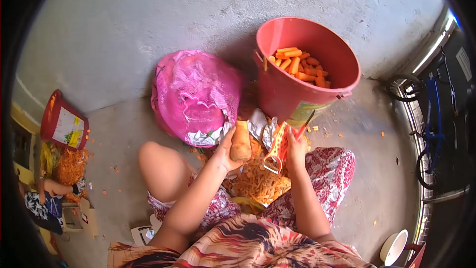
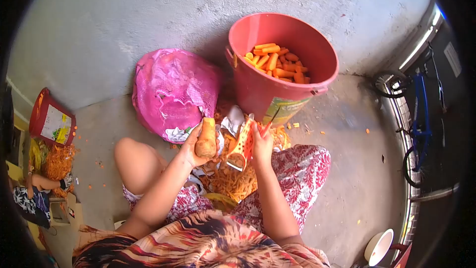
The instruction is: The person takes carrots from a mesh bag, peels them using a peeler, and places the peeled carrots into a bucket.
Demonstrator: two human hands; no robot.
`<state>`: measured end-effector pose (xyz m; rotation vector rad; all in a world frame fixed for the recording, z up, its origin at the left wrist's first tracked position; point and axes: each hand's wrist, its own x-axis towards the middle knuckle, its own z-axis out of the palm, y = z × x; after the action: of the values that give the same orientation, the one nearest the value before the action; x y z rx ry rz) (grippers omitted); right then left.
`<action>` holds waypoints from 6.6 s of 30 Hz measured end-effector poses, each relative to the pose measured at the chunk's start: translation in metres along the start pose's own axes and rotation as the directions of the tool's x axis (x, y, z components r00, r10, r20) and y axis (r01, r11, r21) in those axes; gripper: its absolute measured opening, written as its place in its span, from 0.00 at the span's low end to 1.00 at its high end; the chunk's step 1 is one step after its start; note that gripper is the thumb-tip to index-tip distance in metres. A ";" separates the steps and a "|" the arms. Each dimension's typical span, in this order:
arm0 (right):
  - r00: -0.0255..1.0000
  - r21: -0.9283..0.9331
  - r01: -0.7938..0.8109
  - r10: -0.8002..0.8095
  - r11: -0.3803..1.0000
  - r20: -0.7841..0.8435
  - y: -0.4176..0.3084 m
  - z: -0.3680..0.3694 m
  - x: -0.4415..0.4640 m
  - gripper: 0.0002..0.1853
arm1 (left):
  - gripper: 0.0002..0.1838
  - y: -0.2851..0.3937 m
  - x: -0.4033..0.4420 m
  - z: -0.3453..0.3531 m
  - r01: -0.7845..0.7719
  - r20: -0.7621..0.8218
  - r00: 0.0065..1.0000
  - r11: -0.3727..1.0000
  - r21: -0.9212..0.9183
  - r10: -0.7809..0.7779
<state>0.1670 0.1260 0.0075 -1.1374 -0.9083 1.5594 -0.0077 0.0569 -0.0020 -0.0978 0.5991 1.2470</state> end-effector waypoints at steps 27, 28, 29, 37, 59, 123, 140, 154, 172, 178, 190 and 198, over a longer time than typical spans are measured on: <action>0.974 0.121 0.220 -0.224 0.968 0.021 -0.019 0.007 -0.065 0.12 | 0.25 -0.074 -0.061 0.021 -0.091 0.070 0.993 0.995 -0.030 0.093; 0.970 0.082 0.239 -0.241 0.968 0.022 -0.020 0.011 -0.068 0.12 | 0.25 -0.076 -0.065 0.026 -0.052 0.078 0.995 0.996 -0.078 0.058; 0.966 0.044 0.257 -0.258 0.965 0.024 -0.020 0.014 -0.068 0.13 | 0.24 -0.077 -0.062 0.024 -0.049 0.108 0.992 0.995 -0.083 0.058; 0.957 -0.029 0.259 -0.253 0.965 0.139 -0.031 0.024 -0.077 0.10 | 0.21 -0.080 -0.055 0.021 -0.052 0.145 0.987 0.991 -0.126 0.070; 0.974 -0.007 0.225 -0.224 0.974 0.034 -0.028 0.013 -0.063 0.12 | 0.21 -0.073 -0.053 0.012 0.010 0.135 0.990 0.992 0.122 -0.027; 0.938 -0.290 0.311 -0.341 0.905 -0.060 -0.044 0.017 -0.041 0.10 | 0.24 -0.078 -0.058 -0.020 0.143 0.033 0.988 0.978 0.154 -0.149; 0.795 -0.440 0.432 -0.563 0.787 -0.226 -0.055 -0.011 0.008 0.10 | 0.22 -0.083 -0.073 -0.010 0.110 0.068 0.988 0.933 0.342 -0.141; 0.920 -0.357 0.392 -0.355 0.848 0.167 -0.036 0.036 -0.084 0.11 | 0.17 -0.076 -0.058 0.011 0.054 0.166 0.986 0.987 -0.153 -0.028; 0.905 -0.319 0.334 -0.397 0.887 -0.155 -0.058 -0.004 -0.005 0.11 | 0.21 -0.087 -0.069 -0.004 -0.014 -0.012 1.000 0.972 0.235 0.018; 0.954 -0.395 0.293 -0.294 0.871 0.059 -0.049 0.026 -0.061 0.13 | 0.21 -0.073 -0.063 0.003 -0.024 0.070 0.997 0.987 0.159 0.013; 0.845 -0.601 0.506 -0.497 0.619 0.200 -0.019 0.026 -0.061 0.10 | 0.20 -0.079 -0.055 0.001 0.005 0.060 0.998 0.971 0.240 -0.020; 0.791 -0.529 0.447 -0.595 0.722 -0.144 -0.067 -0.013 0.002 0.10 | 0.25 -0.083 -0.078 0.001 0.008 0.036 0.999 0.921 0.390 -0.024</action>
<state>0.1970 0.1456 0.0652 -1.2580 -1.3015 0.6730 0.0538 -0.0372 0.0155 0.2562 0.7994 1.0897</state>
